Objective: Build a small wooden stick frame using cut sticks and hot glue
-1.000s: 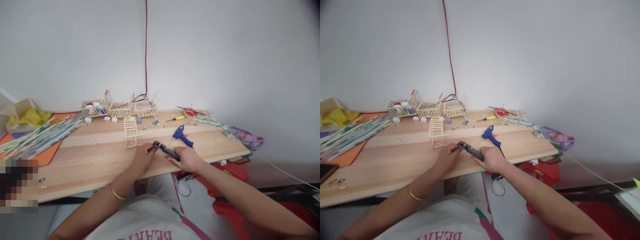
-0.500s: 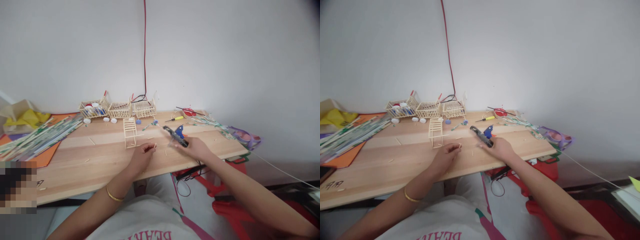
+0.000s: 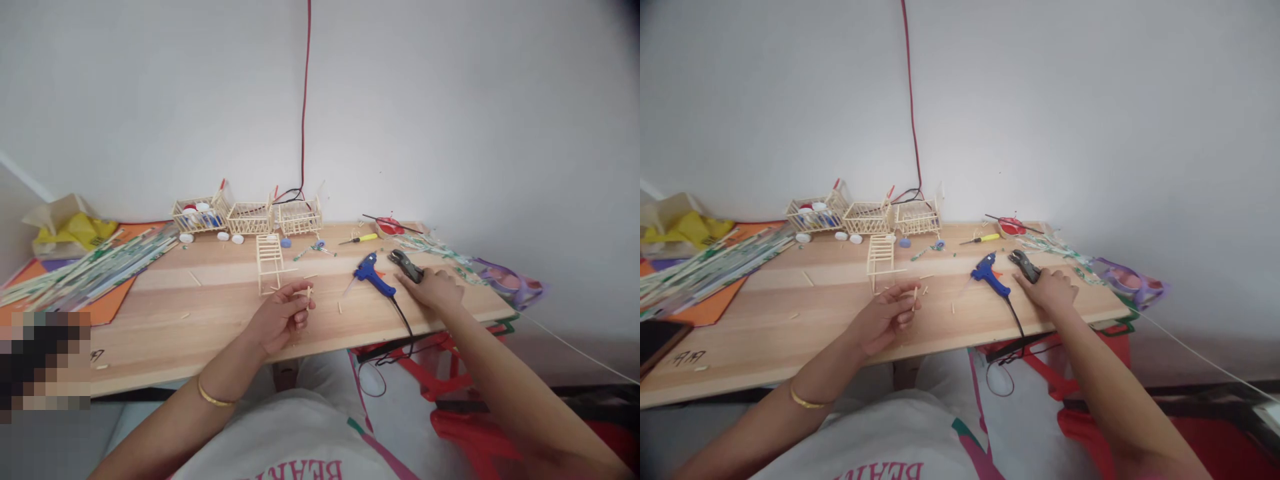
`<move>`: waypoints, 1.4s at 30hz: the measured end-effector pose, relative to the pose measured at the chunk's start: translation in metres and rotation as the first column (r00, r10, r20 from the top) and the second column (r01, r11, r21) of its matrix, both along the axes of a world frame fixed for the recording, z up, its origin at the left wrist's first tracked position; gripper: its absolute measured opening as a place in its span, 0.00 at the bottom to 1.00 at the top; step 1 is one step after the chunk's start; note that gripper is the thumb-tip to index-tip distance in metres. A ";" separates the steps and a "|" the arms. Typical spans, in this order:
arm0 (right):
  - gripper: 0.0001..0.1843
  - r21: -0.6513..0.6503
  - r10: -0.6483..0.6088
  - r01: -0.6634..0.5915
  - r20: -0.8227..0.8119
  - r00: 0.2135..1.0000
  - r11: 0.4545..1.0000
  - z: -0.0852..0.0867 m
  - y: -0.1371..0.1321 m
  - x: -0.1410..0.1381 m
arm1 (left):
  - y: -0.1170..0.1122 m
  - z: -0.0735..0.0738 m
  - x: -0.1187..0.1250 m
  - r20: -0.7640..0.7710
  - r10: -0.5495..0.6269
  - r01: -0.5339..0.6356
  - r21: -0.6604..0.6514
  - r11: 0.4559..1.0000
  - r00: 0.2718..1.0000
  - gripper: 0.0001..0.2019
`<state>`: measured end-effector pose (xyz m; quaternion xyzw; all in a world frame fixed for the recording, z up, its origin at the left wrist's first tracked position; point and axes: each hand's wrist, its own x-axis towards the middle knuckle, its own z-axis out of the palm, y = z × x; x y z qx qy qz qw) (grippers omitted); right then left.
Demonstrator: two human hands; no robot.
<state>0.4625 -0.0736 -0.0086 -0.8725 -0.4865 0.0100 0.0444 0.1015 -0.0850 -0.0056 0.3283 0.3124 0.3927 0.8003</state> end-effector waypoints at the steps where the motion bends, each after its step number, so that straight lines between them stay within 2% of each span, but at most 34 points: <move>1: 0.47 0.002 0.015 -0.015 0.000 1.000 1.000 -0.002 0.001 0.000 | 0.000 0.001 0.000 -0.010 0.007 -0.007 0.002 1.000 1.000 0.21; 3: 0.47 0.028 0.048 -0.047 -0.028 0.998 0.998 -0.003 0.004 0.000 | -0.001 0.002 -0.001 -0.047 0.032 -0.031 0.012 0.999 0.998 0.19; 5: 0.43 0.170 0.121 -0.114 -0.033 0.992 0.979 0.001 0.007 -0.003 | -0.002 0.003 -0.002 -0.092 0.063 -0.060 0.034 0.998 0.994 0.17; 8: 0.27 0.406 0.307 -0.285 0.011 0.952 0.869 0.016 0.008 -0.021 | -0.003 0.005 -0.003 -0.162 0.096 -0.082 0.093 0.992 0.982 0.15; 10: 0.18 0.429 0.458 -0.416 0.006 0.889 0.802 0.027 0.002 -0.047 | -0.004 0.006 -0.002 -0.211 0.105 -0.075 0.146 0.986 0.972 0.14; 11: 0.16 0.426 0.534 -0.481 -0.006 0.846 0.766 0.032 -0.003 -0.063 | -0.005 0.007 -0.001 -0.239 0.106 -0.065 0.173 0.983 0.965 0.14; 14: 0.14 0.464 0.808 -0.694 -0.084 0.584 0.550 0.043 -0.024 -0.115 | -0.008 0.009 0.003 -0.349 0.093 -0.009 0.235 0.972 0.932 0.12; 16: 0.14 0.409 0.894 -0.797 -0.141 0.426 0.444 0.044 -0.034 -0.141 | -0.011 0.009 0.004 -0.416 0.079 0.031 0.252 0.967 0.906 0.12; 17: 0.14 0.388 0.904 -0.817 -0.156 0.398 0.426 0.042 -0.036 -0.147 | -0.012 0.009 0.003 -0.442 0.076 0.045 0.256 0.966 0.894 0.12; 18: 0.14 0.379 0.890 -0.807 -0.153 0.429 0.454 0.039 -0.036 -0.149 | -0.013 0.009 0.002 -0.466 0.077 0.053 0.259 0.964 0.881 0.13; 19: 0.14 0.375 0.853 -0.772 -0.129 0.505 0.514 0.035 -0.033 -0.146 | -0.014 0.008 0.000 -0.487 0.080 0.059 0.262 0.963 0.870 0.14; 21: 0.14 0.354 0.691 -0.639 -0.030 0.722 0.683 0.024 -0.021 -0.128 | -0.016 0.007 -0.006 -0.518 0.098 0.059 0.279 0.958 0.850 0.14; 22: 0.15 0.311 0.593 -0.572 0.032 0.805 0.759 0.019 -0.013 -0.117 | -0.016 0.007 -0.008 -0.523 0.115 0.052 0.293 0.955 0.845 0.13; 23: 0.18 0.249 0.502 -0.504 0.078 0.861 0.827 0.013 -0.005 -0.106 | -0.016 0.006 -0.011 -0.519 0.137 0.036 0.308 0.951 0.844 0.12; 24: 0.20 0.182 0.453 -0.464 0.099 0.886 0.867 0.007 0.003 -0.096 | -0.016 0.006 -0.013 -0.508 0.161 0.013 0.322 0.947 0.846 0.11; 25: 0.20 0.142 0.439 -0.450 0.102 0.893 0.882 0.003 0.011 -0.088 | -0.016 0.005 -0.015 -0.493 0.191 -0.017 0.336 0.942 0.849 0.10; 28: 0.17 0.102 0.455 -0.462 0.084 0.887 0.881 -0.003 0.024 -0.077 | -0.016 0.002 -0.020 -0.459 0.305 -0.104 0.412 0.905 0.835 0.09; 31: 0.17 0.128 0.459 -0.465 0.079 0.885 0.876 0.005 0.017 -0.084 | -0.016 0.000 -0.026 -0.429 0.414 -0.162 0.512 0.844 0.803 0.07; 33: 0.18 0.215 0.467 -0.457 0.000 0.884 0.863 0.016 0.003 -0.095 | -0.016 0.001 -0.030 -0.409 0.450 -0.194 0.530 0.825 0.794 0.07; 35: 0.17 0.379 0.501 -0.406 -0.196 0.843 0.832 0.028 -0.017 -0.110 | -0.017 0.003 -0.032 -0.403 0.468 -0.218 0.528 0.821 0.786 0.06; 37: 0.16 0.467 0.577 -0.393 -0.363 0.732 0.792 0.040 -0.038 -0.128 | -0.018 0.006 -0.032 -0.417 0.483 -0.224 0.531 0.817 0.770 0.07; 39: 0.19 0.484 0.658 -0.450 -0.488 0.574 0.751 0.049 -0.056 -0.146 | -0.019 0.010 -0.031 -0.433 0.500 -0.218 0.552 0.805 0.750 0.07; 42: 0.25 0.533 0.740 -0.518 -0.542 0.398 0.669 0.055 -0.071 -0.170 | -0.021 0.015 -0.030 -0.443 0.538 -0.185 0.623 0.760 0.717 0.06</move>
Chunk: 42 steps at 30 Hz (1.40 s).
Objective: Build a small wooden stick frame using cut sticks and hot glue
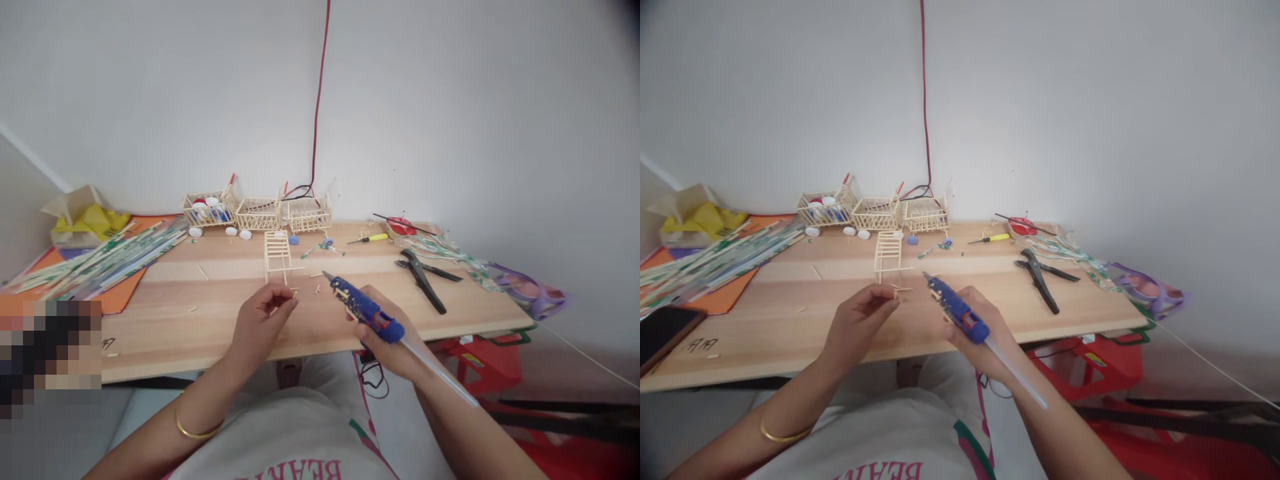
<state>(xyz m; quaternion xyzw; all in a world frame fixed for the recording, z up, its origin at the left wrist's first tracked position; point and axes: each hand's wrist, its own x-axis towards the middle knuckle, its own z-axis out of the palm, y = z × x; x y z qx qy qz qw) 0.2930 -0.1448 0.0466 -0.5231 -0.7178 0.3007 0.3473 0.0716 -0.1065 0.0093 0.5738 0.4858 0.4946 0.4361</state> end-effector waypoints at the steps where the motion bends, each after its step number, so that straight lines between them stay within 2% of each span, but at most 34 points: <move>1: 0.27 0.005 0.033 -0.033 -0.023 0.999 0.999 0.000 -0.003 -0.006 | -0.001 0.002 0.000 -0.026 0.001 0.000 0.029 1.000 1.000 0.06; 4: 0.30 0.000 0.099 -0.099 -0.080 0.992 0.995 -0.001 -0.006 -0.017 | -0.003 0.005 0.000 -0.085 0.006 0.002 0.094 0.996 0.996 0.04; 8: 0.28 0.004 0.152 -0.153 -0.119 0.981 0.988 -0.005 -0.007 -0.021 | -0.003 0.006 -0.001 -0.094 0.006 0.006 0.128 0.992 0.996 0.04; 13: 0.29 0.034 0.131 -0.128 -0.090 0.987 0.991 -0.005 -0.004 -0.022 | -0.003 0.004 -0.001 -0.081 -0.010 0.021 0.132 0.991 0.997 0.03; 26: 0.27 -0.002 0.131 -0.131 -0.085 0.988 0.991 -0.008 -0.001 -0.022 | -0.004 0.007 -0.001 -0.078 -0.023 0.032 0.114 0.993 0.997 0.03; 35: 0.21 0.011 0.141 -0.141 -0.070 0.988 0.990 -0.010 -0.001 -0.020 | -0.004 0.007 0.000 -0.080 -0.018 0.028 0.120 0.992 0.997 0.03; 39: 0.20 0.004 0.122 -0.122 -0.040 0.992 0.993 -0.009 0.000 -0.021 | -0.003 0.009 -0.001 -0.038 -0.006 0.012 0.144 0.989 0.999 0.02; 42: 0.21 -0.013 0.093 -0.094 -0.012 0.996 0.996 -0.008 0.000 -0.020 | -0.001 0.012 -0.003 0.093 -0.012 0.003 0.097 0.995 0.996 0.01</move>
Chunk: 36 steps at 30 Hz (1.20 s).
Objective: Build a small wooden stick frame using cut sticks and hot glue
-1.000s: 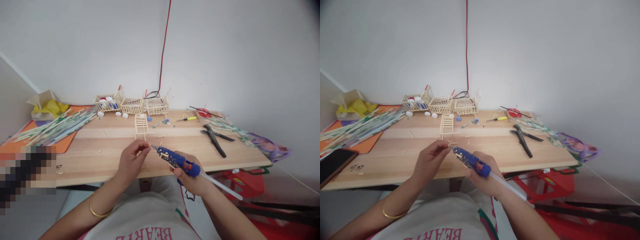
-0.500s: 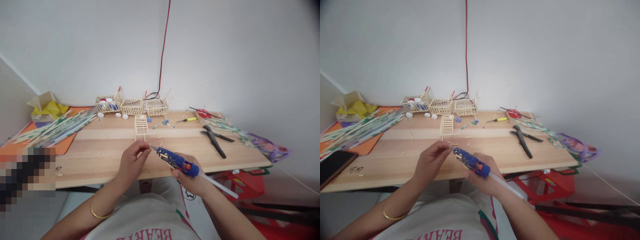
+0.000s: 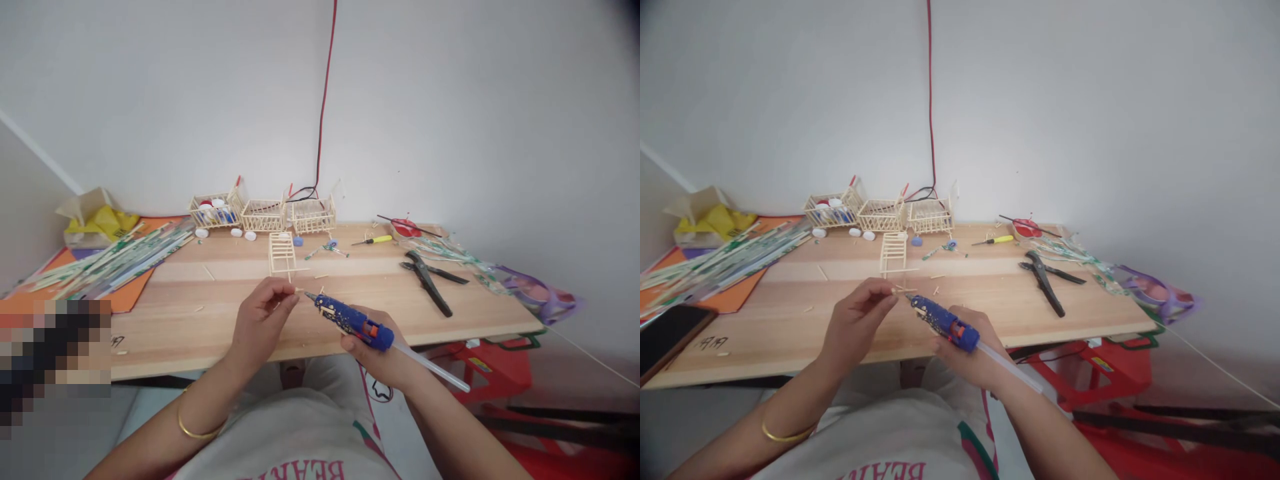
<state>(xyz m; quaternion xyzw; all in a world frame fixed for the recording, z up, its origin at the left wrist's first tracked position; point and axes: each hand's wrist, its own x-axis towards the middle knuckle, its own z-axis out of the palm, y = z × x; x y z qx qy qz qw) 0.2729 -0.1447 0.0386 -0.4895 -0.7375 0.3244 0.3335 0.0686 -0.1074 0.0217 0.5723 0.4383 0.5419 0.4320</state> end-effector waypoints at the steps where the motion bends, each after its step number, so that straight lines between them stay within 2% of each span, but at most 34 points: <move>1: 0.21 0.002 -0.004 0.004 -0.001 1.000 1.000 0.000 0.000 0.000 | 0.001 0.001 -0.001 0.075 -0.011 0.015 -0.055 0.998 0.997 0.02; 3: 0.23 0.020 0.007 -0.006 -0.030 1.000 1.000 -0.001 -0.001 0.001 | 0.005 0.004 -0.002 0.265 -0.038 0.090 -0.185 0.979 0.963 0.03; 6: 0.27 0.071 0.053 -0.045 -0.122 0.991 0.996 -0.005 -0.002 0.000 | 0.010 0.011 -0.004 0.524 -0.082 0.269 -0.293 0.917 0.848 0.05; 9: 0.30 0.093 0.075 -0.061 -0.156 0.985 0.994 -0.008 -0.004 -0.003 | 0.011 0.018 -0.006 0.672 -0.088 0.411 -0.338 0.847 0.735 0.05; 11: 0.30 0.084 0.066 -0.055 -0.138 0.988 0.995 -0.008 -0.004 -0.005 | 0.010 0.021 -0.005 0.722 -0.071 0.464 -0.363 0.808 0.688 0.06; 17: 0.30 0.093 0.072 -0.061 -0.118 0.990 0.994 -0.001 -0.004 -0.009 | 0.007 0.022 -0.001 0.760 -0.027 0.506 -0.406 0.761 0.649 0.06; 31: 0.28 0.110 0.069 -0.059 -0.089 0.994 0.992 -0.002 -0.003 -0.006 | 0.005 0.022 0.003 0.770 -0.020 0.522 -0.413 0.746 0.638 0.06; 34: 0.24 0.104 0.030 -0.031 0.017 0.999 0.994 -0.003 -0.001 -0.006 | 0.004 0.025 0.004 0.777 -0.028 0.526 -0.399 0.751 0.628 0.07; 36: 0.21 0.123 -0.067 0.041 0.215 0.974 0.992 -0.006 0.005 -0.001 | 0.004 0.029 0.003 0.788 -0.043 0.536 -0.377 0.755 0.614 0.07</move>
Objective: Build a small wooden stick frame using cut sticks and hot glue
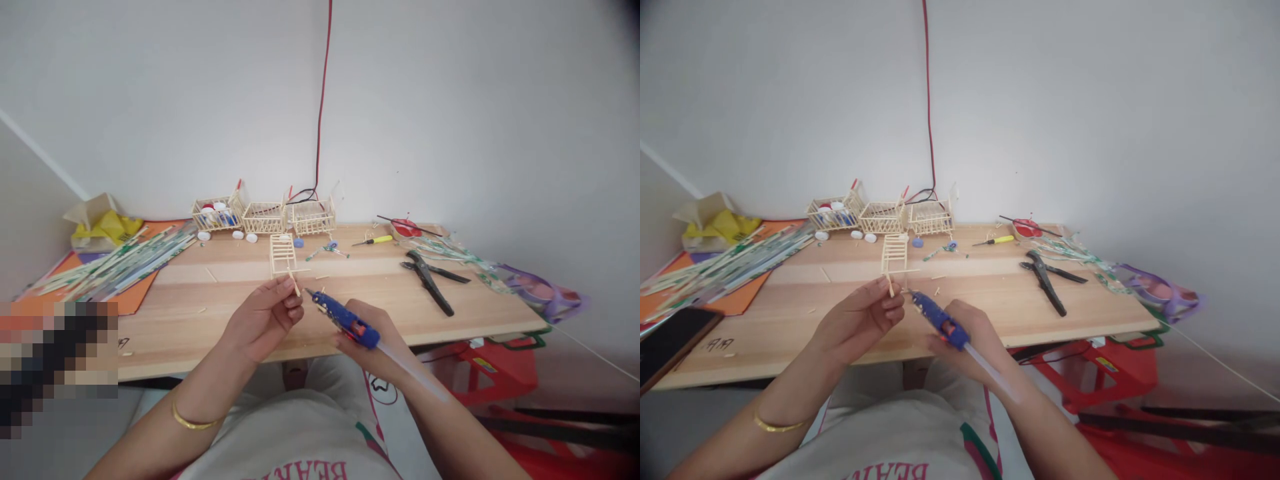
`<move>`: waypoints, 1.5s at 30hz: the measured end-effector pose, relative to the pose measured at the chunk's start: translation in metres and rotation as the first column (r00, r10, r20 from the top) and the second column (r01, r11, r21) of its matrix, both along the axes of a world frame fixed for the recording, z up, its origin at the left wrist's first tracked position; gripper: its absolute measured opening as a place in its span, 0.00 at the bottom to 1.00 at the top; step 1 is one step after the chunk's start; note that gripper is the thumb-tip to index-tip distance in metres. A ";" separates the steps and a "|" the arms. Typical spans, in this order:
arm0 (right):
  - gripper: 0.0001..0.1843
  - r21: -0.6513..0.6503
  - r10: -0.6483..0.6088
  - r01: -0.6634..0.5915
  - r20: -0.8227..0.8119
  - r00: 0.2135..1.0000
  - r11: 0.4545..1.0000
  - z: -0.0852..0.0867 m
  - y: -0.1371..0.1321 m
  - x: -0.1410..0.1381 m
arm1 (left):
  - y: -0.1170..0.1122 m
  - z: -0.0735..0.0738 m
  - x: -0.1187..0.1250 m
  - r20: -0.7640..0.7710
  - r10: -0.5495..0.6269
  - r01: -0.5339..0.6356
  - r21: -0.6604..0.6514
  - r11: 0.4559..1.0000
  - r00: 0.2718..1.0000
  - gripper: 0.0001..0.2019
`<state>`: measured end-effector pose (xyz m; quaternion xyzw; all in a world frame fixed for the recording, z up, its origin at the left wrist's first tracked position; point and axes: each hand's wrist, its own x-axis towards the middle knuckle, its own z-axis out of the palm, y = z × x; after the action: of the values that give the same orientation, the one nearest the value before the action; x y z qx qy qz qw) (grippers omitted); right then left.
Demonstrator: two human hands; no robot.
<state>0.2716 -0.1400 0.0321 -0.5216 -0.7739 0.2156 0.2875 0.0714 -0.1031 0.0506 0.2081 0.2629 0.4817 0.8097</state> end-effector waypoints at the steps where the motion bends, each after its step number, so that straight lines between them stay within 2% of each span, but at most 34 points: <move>1: 0.20 0.019 -0.083 0.081 0.128 0.988 0.997 -0.003 0.005 0.004 | 0.000 0.002 -0.001 0.005 -0.001 0.001 0.007 1.000 1.000 0.06; 3: 0.22 0.086 -0.292 0.280 0.362 0.885 0.956 -0.010 0.020 0.017 | 0.001 0.004 -0.003 -0.002 0.006 -0.006 0.020 1.000 1.000 0.07; 5: 0.24 0.153 -0.470 0.460 0.498 0.729 0.875 -0.018 0.040 0.036 | 0.003 0.005 -0.005 -0.045 0.015 -0.014 0.041 0.999 0.999 0.09; 7: 0.26 0.157 -0.533 0.549 0.557 0.637 0.821 -0.024 0.061 0.059 | 0.005 0.004 -0.008 -0.110 0.025 -0.016 0.079 0.997 0.994 0.11; 8: 0.26 0.113 -0.507 0.554 0.581 0.636 0.825 -0.025 0.070 0.070 | 0.007 0.003 -0.009 -0.147 0.036 -0.021 0.101 0.995 0.988 0.11; 10: 0.24 0.017 -0.423 0.524 0.613 0.667 0.852 -0.023 0.082 0.086 | 0.010 -0.001 -0.012 -0.221 0.067 -0.035 0.146 0.989 0.973 0.14; 11: 0.23 0.017 -0.416 0.513 0.609 0.675 0.858 -0.019 0.084 0.090 | 0.011 -0.002 -0.013 -0.261 0.080 -0.037 0.169 0.985 0.962 0.14; 13: 0.19 0.132 -0.459 0.464 0.522 0.718 0.876 -0.007 0.079 0.085 | 0.015 -0.005 -0.014 -0.349 0.087 -0.013 0.209 0.978 0.933 0.16; 14: 0.17 0.223 -0.466 0.409 0.436 0.770 0.885 0.001 0.074 0.077 | 0.016 -0.006 -0.014 -0.396 0.080 0.011 0.224 0.975 0.915 0.16; 15: 0.15 0.302 -0.396 0.301 0.334 0.855 0.904 0.009 0.068 0.065 | 0.018 -0.006 -0.014 -0.444 0.072 0.039 0.236 0.971 0.893 0.17; 16: 0.13 0.361 -0.242 0.144 0.242 0.939 0.921 0.018 0.061 0.051 | 0.019 -0.006 -0.013 -0.488 0.065 0.064 0.244 0.968 0.870 0.18; 17: 0.12 0.405 -0.092 0.008 0.187 0.978 0.914 0.026 0.054 0.036 | 0.020 -0.006 -0.012 -0.526 0.060 0.085 0.249 0.965 0.848 0.18; 19: 0.14 0.449 0.149 -0.226 0.200 0.968 0.865 0.040 0.045 0.008 | 0.021 -0.004 -0.010 -0.571 0.052 0.120 0.261 0.958 0.819 0.20; 22: 0.13 0.428 0.260 -0.382 0.316 0.912 0.819 0.051 0.042 -0.019 | 0.020 -0.003 -0.009 -0.595 0.040 0.162 0.283 0.945 0.802 0.21; 29: 0.09 0.371 0.282 -0.484 0.480 0.831 0.793 0.048 0.048 -0.032 | 0.016 -0.005 -0.019 -0.652 -0.018 0.235 0.247 0.940 0.758 0.22; 33: 0.08 0.337 0.322 -0.505 0.471 0.821 0.795 0.045 0.053 -0.035 | 0.020 0.000 -0.029 -0.697 -0.051 0.270 0.208 0.940 0.715 0.19; 35: 0.08 0.353 0.302 -0.448 0.397 0.867 0.822 0.044 0.062 -0.036 | 0.029 0.003 -0.037 -0.716 0.044 0.193 0.246 0.950 0.696 0.15; 38: 0.05 0.401 0.209 -0.281 0.214 0.954 0.872 0.041 0.081 -0.039 | 0.048 -0.001 -0.049 -0.674 0.320 -0.069 0.371 0.926 0.666 0.11; 39: 0.04 0.404 0.181 -0.232 0.161 0.970 0.885 0.041 0.088 -0.041 | 0.054 -0.005 -0.051 -0.654 0.375 -0.137 0.385 0.913 0.657 0.11; 41: 0.04 0.382 0.150 -0.178 0.101 0.983 0.907 0.039 0.100 -0.049 | 0.063 -0.015 -0.052 -0.630 0.397 -0.201 0.361 0.911 0.667 0.12; 45: 0.04 0.296 0.167 -0.184 0.081 0.983 0.937 0.034 0.116 -0.063 | 0.069 -0.033 -0.048 -0.618 0.278 -0.150 0.251 0.956 0.736 0.13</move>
<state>0.2085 -0.0238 0.0659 -0.4061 -0.8487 0.1050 0.3221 0.0230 -0.0338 0.0172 0.4035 0.5021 0.4926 0.5851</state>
